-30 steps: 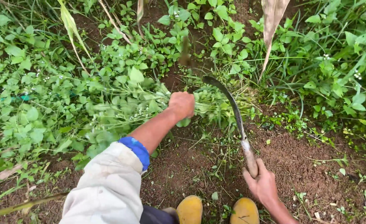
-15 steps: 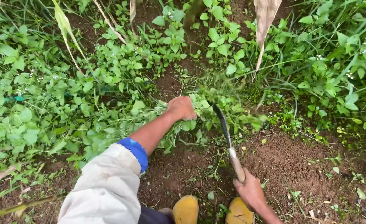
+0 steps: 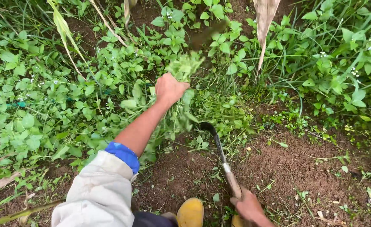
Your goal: Weeding a field by hand using a sickle
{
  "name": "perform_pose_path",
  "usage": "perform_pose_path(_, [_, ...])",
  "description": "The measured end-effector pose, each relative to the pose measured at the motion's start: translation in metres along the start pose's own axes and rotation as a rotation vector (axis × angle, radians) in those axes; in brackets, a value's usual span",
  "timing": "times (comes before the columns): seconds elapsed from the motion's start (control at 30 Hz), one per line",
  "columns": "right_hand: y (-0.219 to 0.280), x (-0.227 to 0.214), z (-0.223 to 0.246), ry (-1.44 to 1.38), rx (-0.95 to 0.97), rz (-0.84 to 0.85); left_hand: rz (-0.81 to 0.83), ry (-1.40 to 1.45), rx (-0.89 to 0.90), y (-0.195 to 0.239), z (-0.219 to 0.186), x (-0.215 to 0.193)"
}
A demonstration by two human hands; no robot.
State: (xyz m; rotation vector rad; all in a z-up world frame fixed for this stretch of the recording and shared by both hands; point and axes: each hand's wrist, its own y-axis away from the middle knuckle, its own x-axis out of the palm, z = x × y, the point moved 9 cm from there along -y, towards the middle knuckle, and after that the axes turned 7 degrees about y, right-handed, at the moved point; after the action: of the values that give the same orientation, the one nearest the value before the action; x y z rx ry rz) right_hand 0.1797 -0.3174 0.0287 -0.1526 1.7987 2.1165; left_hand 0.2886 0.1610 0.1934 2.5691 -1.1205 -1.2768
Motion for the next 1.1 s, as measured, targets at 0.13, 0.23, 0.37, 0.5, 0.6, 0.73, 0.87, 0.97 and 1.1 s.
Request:
perform_pose_path(0.13, [0.000, -0.005, -0.014, -0.279, -0.050, -0.123, -0.072, 0.332, -0.141, 0.005, -0.002, -0.013])
perform_pose_path(0.23, [-0.001, -0.016, -0.018, -0.592, -0.128, -0.163, -0.083, 0.419, -0.178, -0.002, -0.013, -0.007])
perform_pose_path(0.37, [-0.027, -0.044, -0.027, -0.729, -0.349, -0.306, -0.095, 0.627, -0.159, -0.031, -0.033, 0.019])
perform_pose_path(0.5, [-0.031, -0.061, -0.028, -0.785, -0.365, -0.379, -0.079, 0.721, -0.095, -0.025, -0.071, 0.030])
perform_pose_path(0.6, [-0.033, -0.064, -0.032, -0.770, -0.355, -0.412, 0.127, 0.808, 0.026, -0.026, -0.086, 0.053])
perform_pose_path(0.73, [-0.021, -0.069, -0.032, -0.681, -0.295, -0.434, 0.192, 0.381, -0.231, -0.025, -0.031, 0.075])
perform_pose_path(0.87, [-0.011, -0.072, -0.038, -0.604, -0.237, -0.489, 0.239, 0.037, -0.221, -0.035, 0.013, 0.091])
perform_pose_path(0.97, [-0.012, -0.075, -0.035, -0.519, -0.186, -0.472, 0.286, 0.026, -0.213, -0.030, 0.028, 0.086])
perform_pose_path(1.1, [-0.016, -0.075, 0.002, -0.714, -0.459, -0.286, 0.289, -0.156, -0.134, -0.032, 0.046, 0.091])
